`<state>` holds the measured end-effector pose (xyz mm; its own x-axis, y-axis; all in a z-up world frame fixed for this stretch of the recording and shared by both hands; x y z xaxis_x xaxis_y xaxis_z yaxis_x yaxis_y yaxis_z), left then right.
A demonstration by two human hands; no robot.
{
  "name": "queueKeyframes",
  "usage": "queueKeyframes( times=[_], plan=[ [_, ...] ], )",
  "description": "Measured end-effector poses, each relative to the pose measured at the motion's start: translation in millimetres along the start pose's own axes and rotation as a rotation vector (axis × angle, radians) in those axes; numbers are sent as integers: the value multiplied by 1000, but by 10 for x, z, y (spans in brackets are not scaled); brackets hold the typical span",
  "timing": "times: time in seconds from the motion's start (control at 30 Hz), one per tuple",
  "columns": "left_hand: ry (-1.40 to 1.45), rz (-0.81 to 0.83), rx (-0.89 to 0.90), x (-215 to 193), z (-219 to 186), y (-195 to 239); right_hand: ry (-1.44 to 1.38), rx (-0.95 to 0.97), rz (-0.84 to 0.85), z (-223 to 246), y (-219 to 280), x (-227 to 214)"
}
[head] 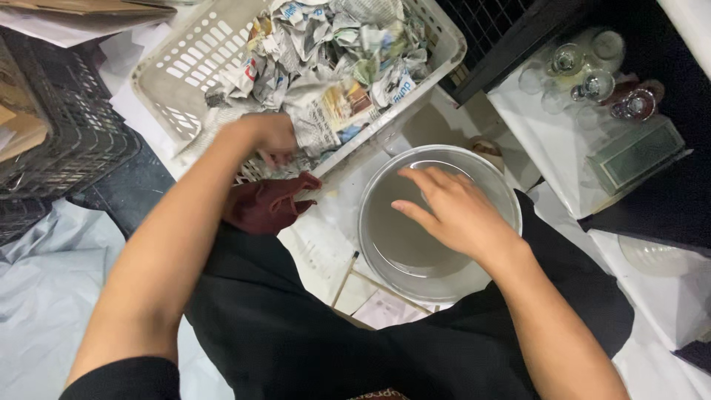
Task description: The person repeatedly takes crumpled newspaper sheets from a basket, unfolds them, and wraps individual glass items. Each wrapped item is placed into a metal bucket. The process continues with multiple glass pieces throughout the clip.
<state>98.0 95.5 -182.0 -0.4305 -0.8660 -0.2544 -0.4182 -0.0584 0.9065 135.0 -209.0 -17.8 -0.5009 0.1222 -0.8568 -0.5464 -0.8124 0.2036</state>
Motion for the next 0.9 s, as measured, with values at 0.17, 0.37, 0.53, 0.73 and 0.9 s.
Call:
queueKeyframes(
  times=[0.17, 0.37, 0.53, 0.73, 0.9],
  plan=[
    [157, -23, 129, -293, -398, 338, 78, 1, 19, -8, -23, 26],
    [263, -9, 263, 3, -718, 441, 97, 27, 80, -52, -18, 92],
    [473, -284, 318, -137, -536, 336, 80, 14, 74, -54, -6, 95],
    [-28, -708, 990, 50, -578, 743, 90, 7, 71, -50, -21, 95],
    [212, -835, 891, -14, -306, 722, 79, 36, 78, -16, -33, 107]
  ],
)
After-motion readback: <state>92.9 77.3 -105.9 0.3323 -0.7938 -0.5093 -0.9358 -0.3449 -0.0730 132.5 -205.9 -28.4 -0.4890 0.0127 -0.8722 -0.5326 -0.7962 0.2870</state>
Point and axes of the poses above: each hand's wrist, its own y-axis away from the middle knuckle, its own x-axis out of the palm, z = x × y, the point moved 8 cm from there along -y, towards the middle knuckle, and after that the axes turned 12 degrees about y, right-handed, at the moved point
